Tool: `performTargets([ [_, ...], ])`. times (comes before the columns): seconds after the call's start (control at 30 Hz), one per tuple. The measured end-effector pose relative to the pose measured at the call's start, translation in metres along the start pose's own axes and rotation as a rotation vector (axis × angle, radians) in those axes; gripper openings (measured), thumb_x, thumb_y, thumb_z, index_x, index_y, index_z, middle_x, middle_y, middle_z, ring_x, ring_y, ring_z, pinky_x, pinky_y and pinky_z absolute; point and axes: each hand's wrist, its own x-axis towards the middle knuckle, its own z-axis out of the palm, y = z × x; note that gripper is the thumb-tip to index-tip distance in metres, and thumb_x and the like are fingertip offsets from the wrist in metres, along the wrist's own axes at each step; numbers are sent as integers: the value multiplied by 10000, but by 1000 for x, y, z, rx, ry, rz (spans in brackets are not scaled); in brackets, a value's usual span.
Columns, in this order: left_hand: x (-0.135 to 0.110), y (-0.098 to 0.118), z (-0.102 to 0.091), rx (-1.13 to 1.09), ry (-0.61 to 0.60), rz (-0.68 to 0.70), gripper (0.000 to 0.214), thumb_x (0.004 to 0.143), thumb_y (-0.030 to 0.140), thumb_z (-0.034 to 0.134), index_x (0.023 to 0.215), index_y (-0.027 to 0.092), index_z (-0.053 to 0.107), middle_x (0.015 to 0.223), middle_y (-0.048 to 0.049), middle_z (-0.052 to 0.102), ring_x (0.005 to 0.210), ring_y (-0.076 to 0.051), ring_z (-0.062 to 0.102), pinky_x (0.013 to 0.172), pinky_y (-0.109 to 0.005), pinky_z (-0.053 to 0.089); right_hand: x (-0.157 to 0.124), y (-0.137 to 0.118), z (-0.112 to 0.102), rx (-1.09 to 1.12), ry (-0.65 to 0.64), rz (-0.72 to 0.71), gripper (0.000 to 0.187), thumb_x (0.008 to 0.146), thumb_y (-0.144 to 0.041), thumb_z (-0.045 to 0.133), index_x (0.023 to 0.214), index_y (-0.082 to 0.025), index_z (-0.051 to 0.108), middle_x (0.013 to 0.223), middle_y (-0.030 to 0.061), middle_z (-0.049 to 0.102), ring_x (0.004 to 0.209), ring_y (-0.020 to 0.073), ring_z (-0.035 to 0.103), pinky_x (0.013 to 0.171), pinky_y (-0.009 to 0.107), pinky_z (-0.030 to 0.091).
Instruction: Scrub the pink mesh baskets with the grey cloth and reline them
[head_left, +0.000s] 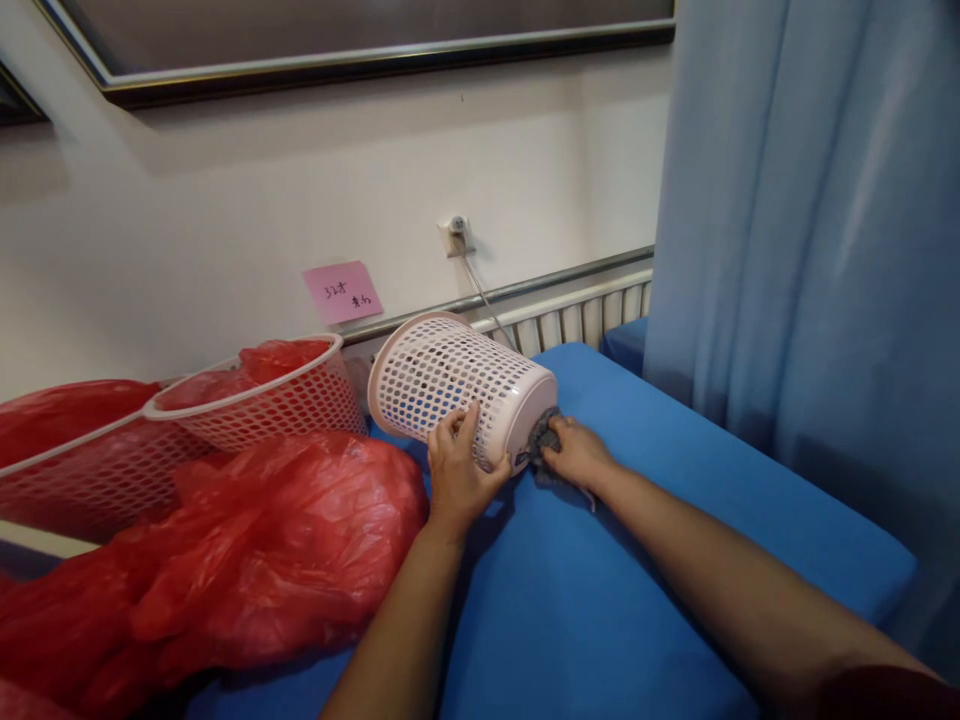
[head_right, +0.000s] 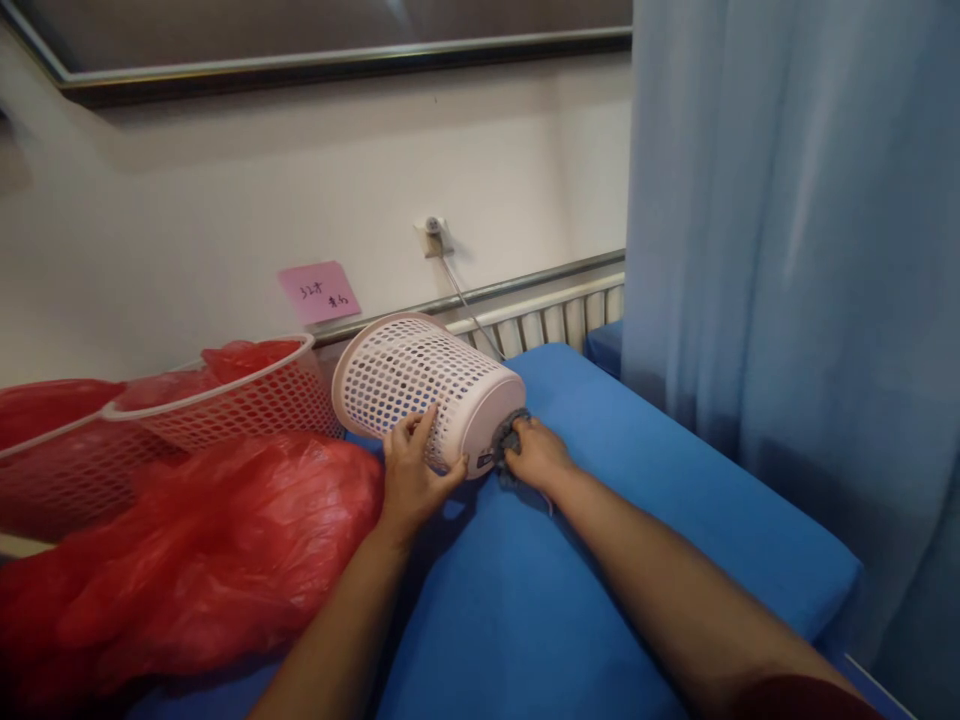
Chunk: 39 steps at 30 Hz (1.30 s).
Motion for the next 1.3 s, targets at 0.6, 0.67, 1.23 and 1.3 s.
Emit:
performTargets([
  [0.6,-1,2,-1,2,-12,-11,823,705,305,775,1471,180,501,1309,-154,508,1215,-358,503,1077,-533,438,14,16,11,191,143,97,315,811,-231,655,1119,-173,630,1051,102,683,987,255,668,901,375,517],
  [0.67,-1,1,-1,3,-13,-14,817,709,308,769,1471,181,502,1310,-152,506,1211,-358,502,1073,-534,442,14,15,13,192,134,99,265,784,-212,672,1047,-183,649,969,77,691,931,245,675,882,367,521],
  [1.23,-4,4,2,-25,-5,-12,827,705,299,774,1477,236,483,1318,-134,492,1229,-361,494,1087,-544,427,8,9,-11,122,279,23,436,874,-250,592,1302,-188,540,1239,138,596,1119,288,622,974,423,507],
  [1.3,-4,4,2,-24,0,-11,823,706,300,771,1474,229,484,1316,-135,494,1233,-362,494,1091,-544,425,1,1,-18,149,427,-181,487,902,-281,576,1375,-210,484,1388,150,512,1268,292,543,1054,436,471],
])
